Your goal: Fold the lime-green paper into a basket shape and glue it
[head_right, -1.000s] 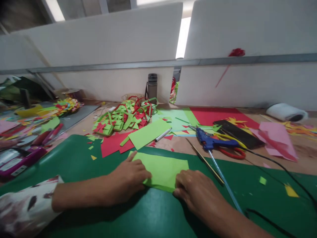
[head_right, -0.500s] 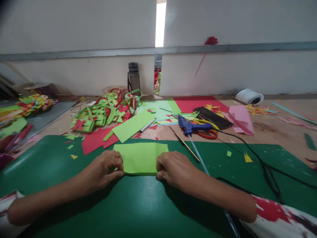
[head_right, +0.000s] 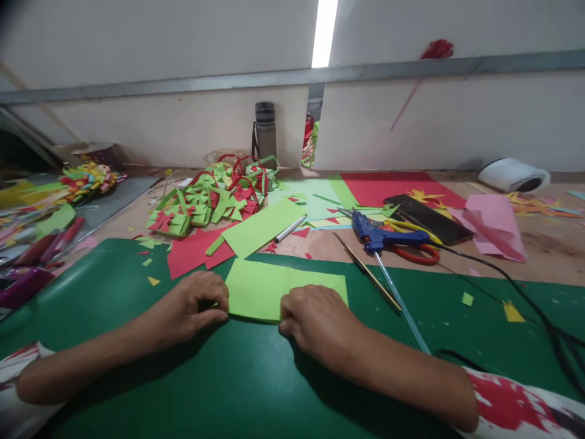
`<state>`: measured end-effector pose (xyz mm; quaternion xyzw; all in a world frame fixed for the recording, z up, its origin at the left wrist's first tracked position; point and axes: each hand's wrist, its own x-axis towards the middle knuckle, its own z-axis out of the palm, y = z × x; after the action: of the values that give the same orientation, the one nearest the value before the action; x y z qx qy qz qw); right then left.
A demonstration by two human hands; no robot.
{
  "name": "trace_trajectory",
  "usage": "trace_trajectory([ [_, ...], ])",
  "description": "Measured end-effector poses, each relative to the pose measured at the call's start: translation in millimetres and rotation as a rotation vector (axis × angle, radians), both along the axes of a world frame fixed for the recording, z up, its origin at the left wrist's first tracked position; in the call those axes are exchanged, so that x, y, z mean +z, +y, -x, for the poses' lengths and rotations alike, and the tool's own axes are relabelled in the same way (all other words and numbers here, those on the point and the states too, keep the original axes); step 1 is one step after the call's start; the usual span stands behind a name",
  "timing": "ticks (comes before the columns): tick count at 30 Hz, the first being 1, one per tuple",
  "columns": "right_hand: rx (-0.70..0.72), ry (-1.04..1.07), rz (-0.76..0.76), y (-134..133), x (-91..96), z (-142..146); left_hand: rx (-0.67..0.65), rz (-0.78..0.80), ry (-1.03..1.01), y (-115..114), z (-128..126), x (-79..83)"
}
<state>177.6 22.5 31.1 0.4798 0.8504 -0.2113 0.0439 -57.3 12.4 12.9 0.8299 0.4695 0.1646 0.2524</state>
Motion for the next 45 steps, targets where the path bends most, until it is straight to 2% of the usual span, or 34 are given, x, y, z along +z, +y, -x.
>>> trace_trajectory([
  [5,0.050,0.048,-0.066,2,-8.2,-5,0.034,0.036,-0.014,1,7,-1.4],
  [14,0.041,-0.010,-0.096,2,-15.0,-3,0.035,0.077,0.012,9,10,0.9],
  [29,0.006,-0.070,-0.078,5,-14.5,-2,0.156,0.076,0.122,9,6,0.9],
  [45,0.005,-0.110,-0.112,6,-16.4,1,0.100,-0.034,0.200,6,5,-4.4],
])
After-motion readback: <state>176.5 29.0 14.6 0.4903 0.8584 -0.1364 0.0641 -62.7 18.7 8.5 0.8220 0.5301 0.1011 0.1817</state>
